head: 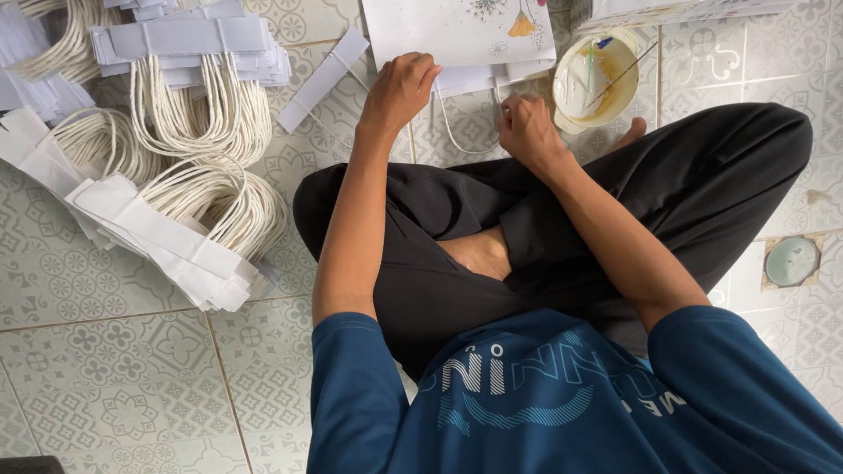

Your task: Assembling paper bag handles by applying glue to paper strips and attaching rope handles.

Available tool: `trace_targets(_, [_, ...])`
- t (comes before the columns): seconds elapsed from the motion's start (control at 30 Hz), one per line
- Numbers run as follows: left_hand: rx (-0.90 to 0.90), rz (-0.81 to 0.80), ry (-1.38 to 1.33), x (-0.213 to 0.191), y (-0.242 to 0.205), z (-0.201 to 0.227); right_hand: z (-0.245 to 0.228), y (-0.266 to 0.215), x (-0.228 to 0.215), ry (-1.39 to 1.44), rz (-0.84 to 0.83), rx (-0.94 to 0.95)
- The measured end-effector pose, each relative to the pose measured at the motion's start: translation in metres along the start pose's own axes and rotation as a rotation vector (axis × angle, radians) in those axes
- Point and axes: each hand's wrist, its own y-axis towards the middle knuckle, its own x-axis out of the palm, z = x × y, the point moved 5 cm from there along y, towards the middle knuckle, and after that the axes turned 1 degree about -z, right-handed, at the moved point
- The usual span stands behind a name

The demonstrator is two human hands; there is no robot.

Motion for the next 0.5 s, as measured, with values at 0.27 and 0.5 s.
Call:
trace_targets(0.27, [0.047,0.03,-0.012,-0.0044,0.0007,0.0067,0.0067,0.0002,0.0023,0.054,-0.075,0.129])
trace_targets(0.5, [0.068,0.017,0.01,-0.004,0.0009,0.0072,0.0055,0.0009,-0.0009,0.089,-0.084,0.138])
